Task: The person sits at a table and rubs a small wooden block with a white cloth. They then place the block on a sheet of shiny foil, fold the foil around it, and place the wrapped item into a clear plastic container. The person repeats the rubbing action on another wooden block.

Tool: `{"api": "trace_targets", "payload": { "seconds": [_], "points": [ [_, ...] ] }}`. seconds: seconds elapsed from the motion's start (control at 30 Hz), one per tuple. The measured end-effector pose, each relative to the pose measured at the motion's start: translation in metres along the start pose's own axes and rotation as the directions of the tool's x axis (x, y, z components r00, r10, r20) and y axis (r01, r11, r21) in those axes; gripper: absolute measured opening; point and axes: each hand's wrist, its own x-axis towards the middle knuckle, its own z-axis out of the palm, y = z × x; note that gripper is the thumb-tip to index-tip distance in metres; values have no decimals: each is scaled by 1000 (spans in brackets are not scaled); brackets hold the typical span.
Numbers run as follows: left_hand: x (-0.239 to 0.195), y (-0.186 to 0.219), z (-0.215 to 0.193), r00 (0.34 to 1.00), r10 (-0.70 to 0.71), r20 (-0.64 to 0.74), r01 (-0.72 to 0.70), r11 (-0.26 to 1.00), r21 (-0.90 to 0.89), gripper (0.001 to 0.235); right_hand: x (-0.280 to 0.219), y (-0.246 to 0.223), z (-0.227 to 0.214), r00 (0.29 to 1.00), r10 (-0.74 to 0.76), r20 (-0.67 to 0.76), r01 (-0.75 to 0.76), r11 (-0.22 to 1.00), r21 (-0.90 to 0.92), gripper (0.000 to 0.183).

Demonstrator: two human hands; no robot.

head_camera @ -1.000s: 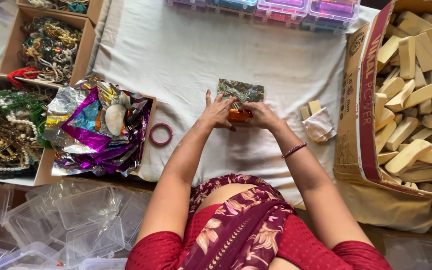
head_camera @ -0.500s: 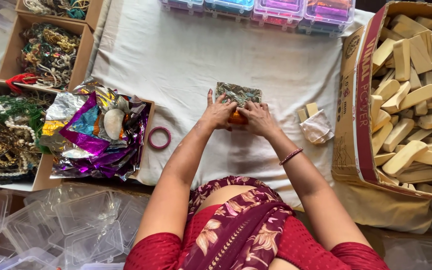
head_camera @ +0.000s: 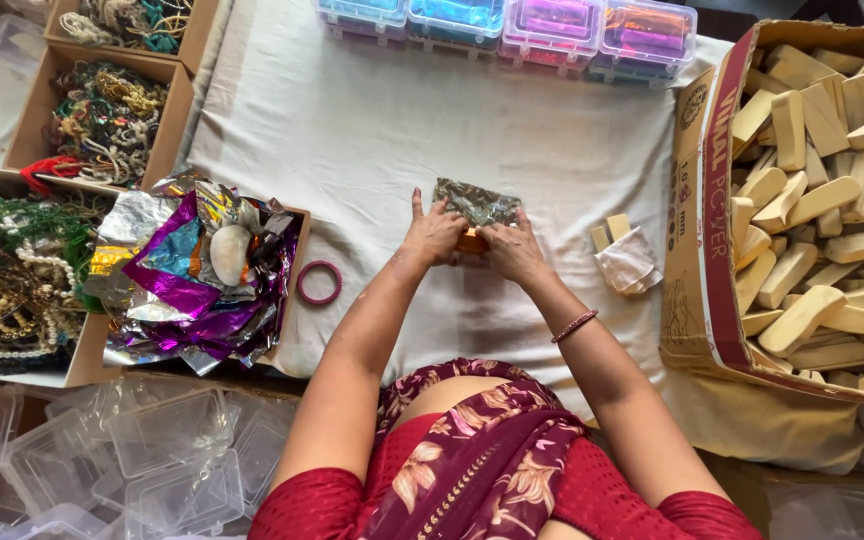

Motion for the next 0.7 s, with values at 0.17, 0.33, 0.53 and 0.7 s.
{"api": "trace_targets", "payload": {
  "seconds": [0.17,0.33,0.53,0.7],
  "points": [
    [-10,7,12,1000,29,-1,-29,999,22,67,-6,9,10,988,-21,154,18,1000,25,38],
    [-10,8,25,996,80,-44,-79,996,29,62,-15,-1,6,978,-37,207,47,998,-44,36],
    [-30,15,-2,990,106,-93,-106,994,0,58,-13,-7,-17,956,40,289,-56,997,50,48],
    [-17,16,16,966,138,-217,-136,990,27,55,-7,0,-23,953,73,293,-127,977,169,39]
  ]
}}
